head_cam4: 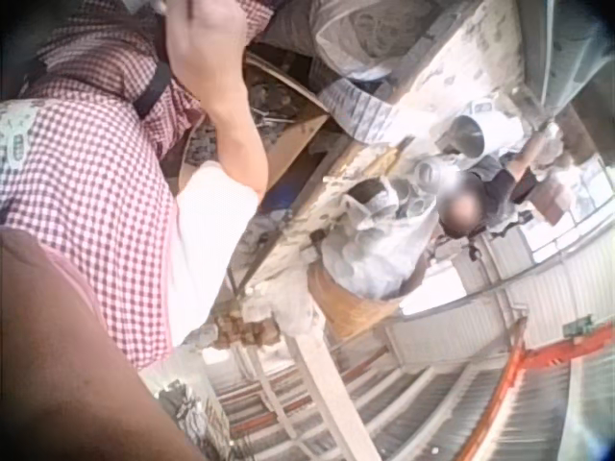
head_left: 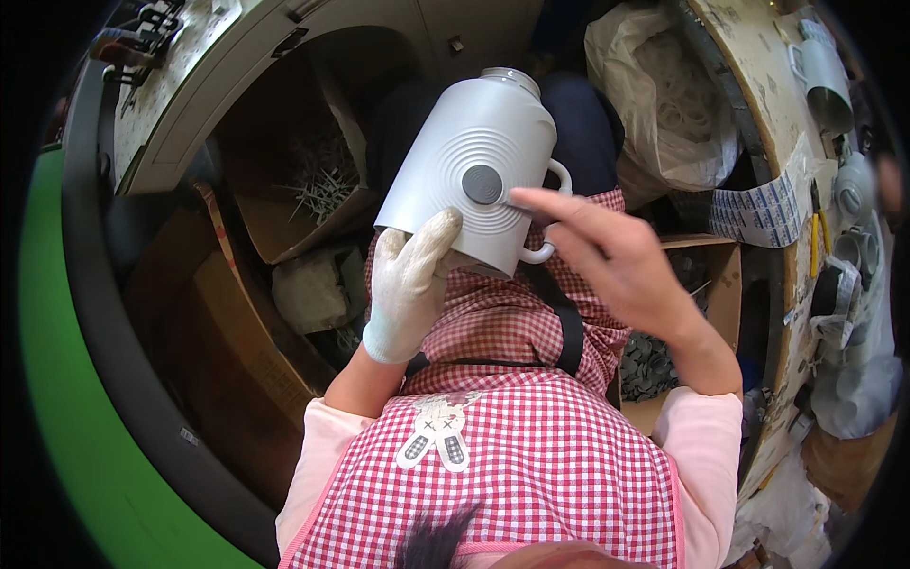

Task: The person sits on the floor and repeatedly inserts small dark circular pieces into the opening of a white ceramic jug. They use a yellow-handled tool to press the pieces in, then place the jug aside and pick up another one to repeat the process.

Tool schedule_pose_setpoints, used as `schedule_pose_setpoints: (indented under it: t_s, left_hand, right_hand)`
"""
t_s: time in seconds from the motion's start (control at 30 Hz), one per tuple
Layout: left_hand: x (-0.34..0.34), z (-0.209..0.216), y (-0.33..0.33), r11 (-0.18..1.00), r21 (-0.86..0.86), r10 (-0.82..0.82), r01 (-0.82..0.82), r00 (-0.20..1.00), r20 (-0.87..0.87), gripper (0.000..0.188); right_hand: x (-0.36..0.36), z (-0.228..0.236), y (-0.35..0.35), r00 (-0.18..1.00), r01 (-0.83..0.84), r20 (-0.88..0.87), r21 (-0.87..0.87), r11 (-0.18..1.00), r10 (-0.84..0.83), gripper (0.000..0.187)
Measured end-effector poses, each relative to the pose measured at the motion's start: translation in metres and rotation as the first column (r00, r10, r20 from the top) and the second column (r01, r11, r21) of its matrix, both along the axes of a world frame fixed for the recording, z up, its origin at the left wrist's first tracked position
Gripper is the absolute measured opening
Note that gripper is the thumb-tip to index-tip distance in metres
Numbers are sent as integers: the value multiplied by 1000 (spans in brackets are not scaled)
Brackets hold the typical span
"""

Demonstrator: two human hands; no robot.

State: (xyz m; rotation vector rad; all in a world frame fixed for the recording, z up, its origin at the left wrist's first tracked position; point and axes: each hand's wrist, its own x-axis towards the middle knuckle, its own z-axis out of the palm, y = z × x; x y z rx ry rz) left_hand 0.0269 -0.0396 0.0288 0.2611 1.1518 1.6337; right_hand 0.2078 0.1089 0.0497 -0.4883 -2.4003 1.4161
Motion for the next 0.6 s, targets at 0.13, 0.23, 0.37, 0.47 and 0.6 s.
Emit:
schedule_pose_setpoints:
  t_s: [0.13, 0.23, 0.37, 0.47, 0.6]
  left_hand:
    - [3, 0, 2, 1000, 0, 3, -3, 1000, 17, 34]
    - [3, -3, -1, 999, 35, -4, 3, 1000, 16, 36]
    - [6, -7, -3, 1000, 11, -6, 6, 1000, -8, 35]
    - [9, -13, -3, 999, 47, 24, -24, 1000, 6, 35]
    - [7, -27, -6, 999, -28, -43, 40, 990, -134, 31]
  right_hand:
    - [-15, -8, -25, 992, 78, 80, 189, 979, -94, 42]
    - [-15, -8, -28, 989, 89, 100, 205, 975, -111, 43]
    - [-13, -7, -35, 984, 109, 104, 291, 950, -144, 49]
    - [-11, -8, -40, 958, 59, 206, 545, 836, -202, 60]
    - [-6, -8, -47, 935, 26, 246, 673, 739, -256, 66]
